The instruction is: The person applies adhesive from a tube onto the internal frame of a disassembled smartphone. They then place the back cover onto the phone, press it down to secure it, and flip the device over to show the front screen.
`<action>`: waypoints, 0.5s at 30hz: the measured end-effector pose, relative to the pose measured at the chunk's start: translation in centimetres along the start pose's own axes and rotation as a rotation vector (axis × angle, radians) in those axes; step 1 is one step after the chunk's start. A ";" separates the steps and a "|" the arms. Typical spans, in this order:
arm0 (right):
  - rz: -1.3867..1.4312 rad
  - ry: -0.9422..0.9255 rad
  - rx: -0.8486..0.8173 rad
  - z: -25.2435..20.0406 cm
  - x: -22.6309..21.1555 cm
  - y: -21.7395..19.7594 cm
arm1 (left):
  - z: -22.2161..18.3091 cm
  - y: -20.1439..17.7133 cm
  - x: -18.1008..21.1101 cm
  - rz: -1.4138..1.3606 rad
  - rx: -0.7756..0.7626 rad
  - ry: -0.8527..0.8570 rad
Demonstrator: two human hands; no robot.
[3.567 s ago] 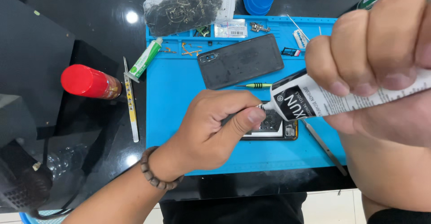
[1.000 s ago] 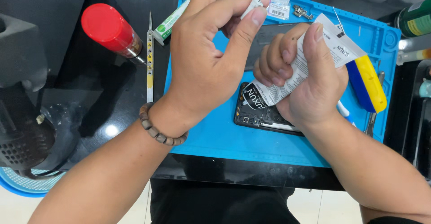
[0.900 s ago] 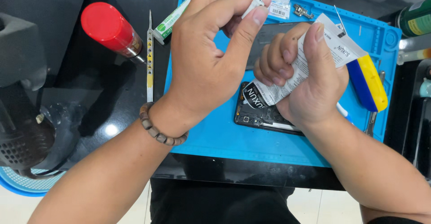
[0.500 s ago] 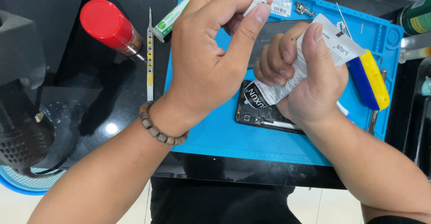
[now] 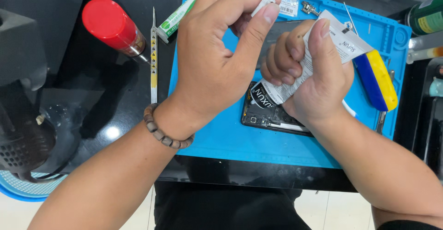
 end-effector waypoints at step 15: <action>0.025 -0.027 0.011 0.6 0.0 0.5 | -0.2 -0.2 0.2 -0.032 0.021 0.008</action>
Point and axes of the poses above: each hand's wrist, its own z-axis towards the middle knuckle, its own y-axis out of the palm, x = y × z, the point moved 5 cm from there along z, towards the middle knuckle, and after that the axes turned 7 degrees about x, right-handed, at the moved point
